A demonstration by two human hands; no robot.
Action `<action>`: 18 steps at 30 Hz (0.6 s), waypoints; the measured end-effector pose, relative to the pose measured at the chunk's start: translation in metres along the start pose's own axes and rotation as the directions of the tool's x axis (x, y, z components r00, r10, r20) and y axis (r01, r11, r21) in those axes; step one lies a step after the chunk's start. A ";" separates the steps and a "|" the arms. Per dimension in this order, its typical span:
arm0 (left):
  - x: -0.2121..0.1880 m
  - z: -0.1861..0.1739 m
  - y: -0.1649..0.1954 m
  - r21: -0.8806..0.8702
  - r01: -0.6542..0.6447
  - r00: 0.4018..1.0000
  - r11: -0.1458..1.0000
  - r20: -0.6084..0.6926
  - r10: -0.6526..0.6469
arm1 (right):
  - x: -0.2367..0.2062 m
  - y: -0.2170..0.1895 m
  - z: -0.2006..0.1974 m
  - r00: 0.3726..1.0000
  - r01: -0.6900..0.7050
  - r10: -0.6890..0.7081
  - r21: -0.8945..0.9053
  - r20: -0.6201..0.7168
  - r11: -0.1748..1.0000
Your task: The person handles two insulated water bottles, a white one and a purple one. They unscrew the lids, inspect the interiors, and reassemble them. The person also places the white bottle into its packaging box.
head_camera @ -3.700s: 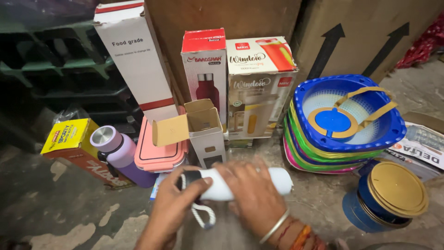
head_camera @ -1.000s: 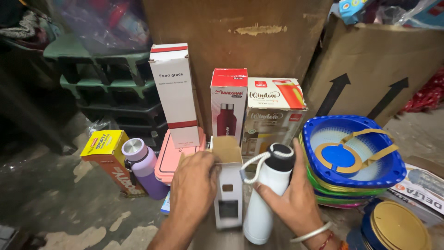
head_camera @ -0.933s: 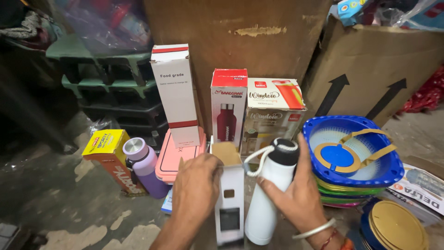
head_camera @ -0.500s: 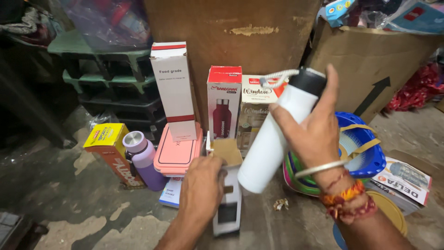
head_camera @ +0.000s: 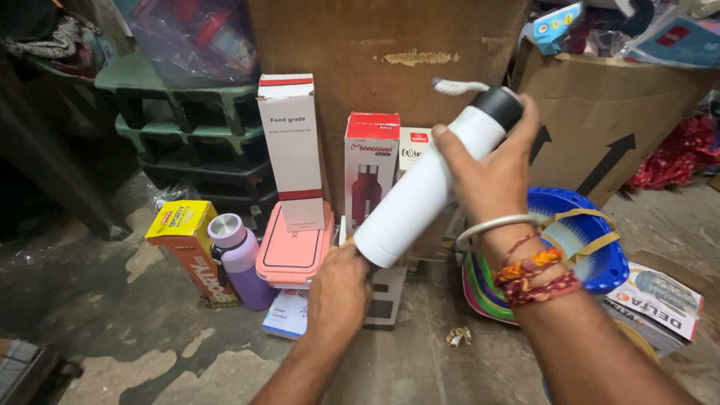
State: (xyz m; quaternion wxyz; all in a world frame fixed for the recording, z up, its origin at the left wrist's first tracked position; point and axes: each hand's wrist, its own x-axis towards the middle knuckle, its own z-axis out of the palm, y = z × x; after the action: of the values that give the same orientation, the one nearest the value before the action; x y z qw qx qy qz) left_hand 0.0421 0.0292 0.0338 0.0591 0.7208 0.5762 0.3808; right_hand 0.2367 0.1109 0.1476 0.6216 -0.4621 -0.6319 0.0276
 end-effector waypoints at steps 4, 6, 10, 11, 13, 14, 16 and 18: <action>-0.006 0.004 0.002 -0.017 -0.023 0.999 1.000 -0.031 0.022 | -0.015 -0.006 0.007 1.000 0.015 -0.012 -0.094 0.025 0.995; -0.011 0.005 0.002 -0.032 0.008 1.000 0.999 -0.019 -0.009 | -0.020 -0.013 0.008 0.998 -0.030 0.034 -0.084 0.046 0.996; -0.019 0.003 0.001 -0.136 0.069 0.996 0.988 -0.047 -0.076 | -0.022 -0.025 0.009 0.981 -0.168 0.175 -0.087 0.082 0.982; -0.021 0.004 0.002 -0.157 0.062 0.995 0.986 -0.062 -0.072 | -0.022 -0.026 0.008 0.970 -0.213 0.224 -0.110 0.095 0.971; -0.022 0.004 0.003 -0.179 0.063 0.994 0.982 -0.078 -0.078 | -0.024 -0.027 0.008 0.988 -0.073 0.082 -0.077 0.128 0.994; -0.022 0.005 0.004 -0.180 0.072 0.993 0.981 -0.077 -0.088 | -0.027 -0.026 0.009 0.990 -0.003 0.011 -0.060 0.144 0.998; -0.022 0.005 0.006 -0.190 0.085 0.993 0.978 -0.067 -0.099 | -0.034 -0.023 0.011 0.986 0.090 -0.076 -0.087 0.150 0.992; -0.021 0.004 0.007 -0.203 0.091 0.993 0.975 -0.049 -0.103 | -0.044 -0.019 0.014 0.972 0.156 -0.136 -0.093 0.190 0.983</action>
State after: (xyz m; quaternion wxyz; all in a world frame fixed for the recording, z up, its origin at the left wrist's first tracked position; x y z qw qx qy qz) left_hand 0.0491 0.0102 0.0245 0.1331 0.6704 0.5709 0.4549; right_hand 0.2057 0.0802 0.1227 0.5355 -0.4426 -0.7192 -0.0100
